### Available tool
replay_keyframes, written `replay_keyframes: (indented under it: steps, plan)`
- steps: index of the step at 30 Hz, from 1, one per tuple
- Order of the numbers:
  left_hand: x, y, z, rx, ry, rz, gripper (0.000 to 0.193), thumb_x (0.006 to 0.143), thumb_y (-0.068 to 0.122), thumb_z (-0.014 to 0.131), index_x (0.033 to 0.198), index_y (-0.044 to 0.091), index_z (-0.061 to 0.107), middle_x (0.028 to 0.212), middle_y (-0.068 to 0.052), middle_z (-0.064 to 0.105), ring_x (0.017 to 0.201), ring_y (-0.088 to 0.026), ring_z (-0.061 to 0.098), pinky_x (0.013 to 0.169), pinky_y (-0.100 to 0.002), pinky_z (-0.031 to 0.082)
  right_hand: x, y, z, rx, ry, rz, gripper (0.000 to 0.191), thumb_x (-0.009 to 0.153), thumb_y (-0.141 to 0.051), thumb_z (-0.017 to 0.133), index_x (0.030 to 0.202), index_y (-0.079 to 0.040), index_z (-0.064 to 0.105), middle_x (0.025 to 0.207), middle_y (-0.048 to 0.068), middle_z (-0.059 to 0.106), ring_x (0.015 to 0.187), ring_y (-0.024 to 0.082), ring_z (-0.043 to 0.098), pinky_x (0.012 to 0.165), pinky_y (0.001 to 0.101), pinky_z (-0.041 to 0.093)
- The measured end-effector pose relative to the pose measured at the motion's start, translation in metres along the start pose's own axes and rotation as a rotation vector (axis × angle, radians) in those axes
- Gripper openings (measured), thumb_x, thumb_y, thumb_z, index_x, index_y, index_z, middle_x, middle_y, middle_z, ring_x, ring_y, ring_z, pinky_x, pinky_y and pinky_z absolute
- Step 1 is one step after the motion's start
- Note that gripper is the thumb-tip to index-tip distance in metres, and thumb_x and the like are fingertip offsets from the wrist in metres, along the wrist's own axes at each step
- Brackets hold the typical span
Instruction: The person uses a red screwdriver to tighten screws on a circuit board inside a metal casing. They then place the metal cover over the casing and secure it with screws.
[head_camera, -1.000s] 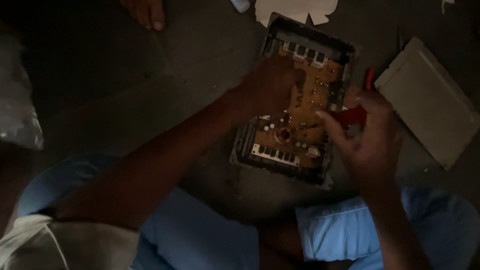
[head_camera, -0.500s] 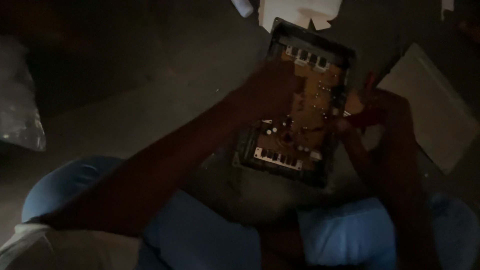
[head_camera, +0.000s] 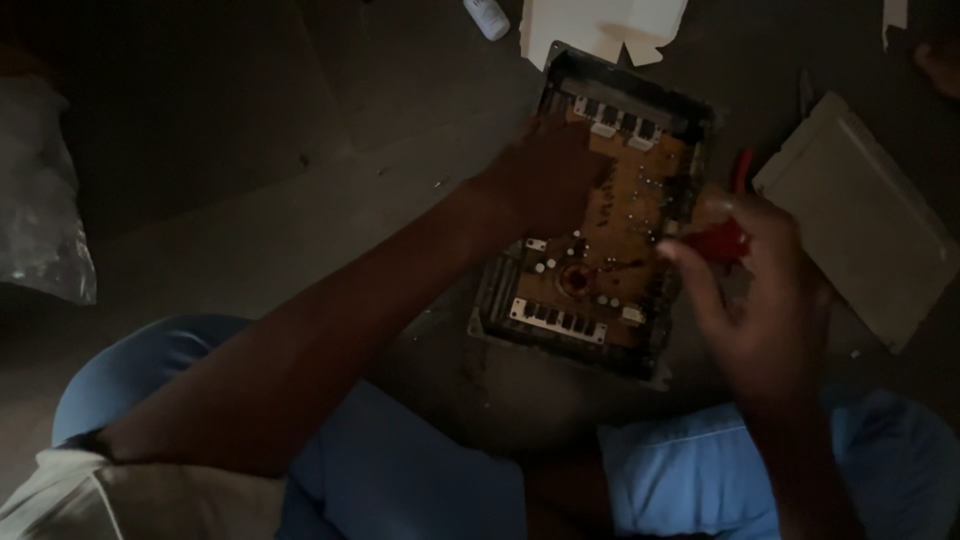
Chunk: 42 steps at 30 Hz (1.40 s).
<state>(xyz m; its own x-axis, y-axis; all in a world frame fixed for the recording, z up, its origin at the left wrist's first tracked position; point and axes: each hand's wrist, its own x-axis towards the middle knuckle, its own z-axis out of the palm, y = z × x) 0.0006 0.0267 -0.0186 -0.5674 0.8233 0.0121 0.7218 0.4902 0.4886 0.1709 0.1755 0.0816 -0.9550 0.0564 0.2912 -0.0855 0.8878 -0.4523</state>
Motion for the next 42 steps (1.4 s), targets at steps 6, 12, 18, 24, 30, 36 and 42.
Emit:
replay_keyframes:
  steps: [6,12,18,24,30,36,42]
  plan:
    - [-0.001,0.002,-0.004,0.027,-0.049,-0.009,0.028,0.082,0.01,0.074,0.11,0.009,0.075,0.122,-0.02,0.059,0.122,-0.039,0.049,0.105,-0.052,0.038,0.008,0.0,-0.009,0.371,-0.076,-0.008,0.044,0.094,-0.01,0.069,0.129,0.001,0.044,0.128,0.02,0.058,0.12,0.027,0.063,0.098,0.038,0.057]
    - [-0.001,0.004,-0.008,0.048,-0.09,-0.02,0.027,0.082,0.011,0.075,0.11,0.009,0.075,0.124,-0.021,0.059,0.124,-0.039,0.048,0.107,-0.052,0.036,0.008,-0.005,0.0,-0.069,0.07,0.011,0.042,0.097,-0.013,0.084,0.127,-0.004,0.054,0.111,0.018,0.071,0.1,0.022,0.073,0.078,0.0345,0.061]
    - [-0.003,0.003,-0.011,0.06,-0.109,-0.022,0.027,0.083,0.013,0.075,0.109,0.009,0.076,0.125,-0.021,0.058,0.125,-0.04,0.046,0.109,-0.053,0.034,0.009,0.007,-0.005,0.413,-0.161,0.044,0.039,0.098,-0.019,0.067,0.127,-0.004,0.046,0.121,0.013,0.071,0.118,0.018,0.069,0.092,0.0283,0.056]
    - [-0.002,0.006,-0.013,0.071,-0.125,-0.025,0.026,0.083,0.014,0.075,0.109,0.009,0.076,0.127,-0.021,0.057,0.127,-0.04,0.045,0.111,-0.053,0.032,-0.003,0.014,0.028,-0.001,0.202,-0.058,0.044,0.108,-0.018,0.083,0.135,-0.004,0.051,0.113,0.014,0.069,0.091,0.021,0.074,0.077,0.0315,0.061]
    - [-0.003,0.004,-0.016,0.084,-0.13,-0.028,0.026,0.083,0.016,0.075,0.108,0.009,0.076,0.128,-0.022,0.057,0.129,-0.041,0.044,0.113,-0.054,0.03,0.005,0.027,0.003,0.132,-0.086,-0.148,0.05,0.098,-0.009,0.072,0.138,0.004,0.044,0.122,0.022,0.06,0.109,0.029,0.066,0.089,0.041,0.056]
    - [-0.003,0.006,-0.015,0.095,-0.136,-0.036,0.026,0.083,0.017,0.076,0.107,0.009,0.077,0.129,-0.022,0.056,0.131,-0.041,0.042,0.115,-0.054,0.029,-0.002,0.009,0.015,0.097,0.043,0.077,0.062,0.098,-0.022,0.082,0.141,0.001,0.044,0.132,0.019,0.061,0.113,0.023,0.069,0.084,0.0324,0.06]
    - [-0.006,0.005,-0.02,0.104,-0.155,-0.041,0.025,0.083,0.019,0.076,0.107,0.009,0.077,0.131,-0.022,0.055,0.133,-0.042,0.041,0.117,-0.055,0.027,0.004,0.017,0.006,0.101,-0.017,-0.137,0.051,0.106,-0.017,0.074,0.141,-0.001,0.041,0.132,0.024,0.06,0.117,0.031,0.067,0.107,0.0398,0.056]
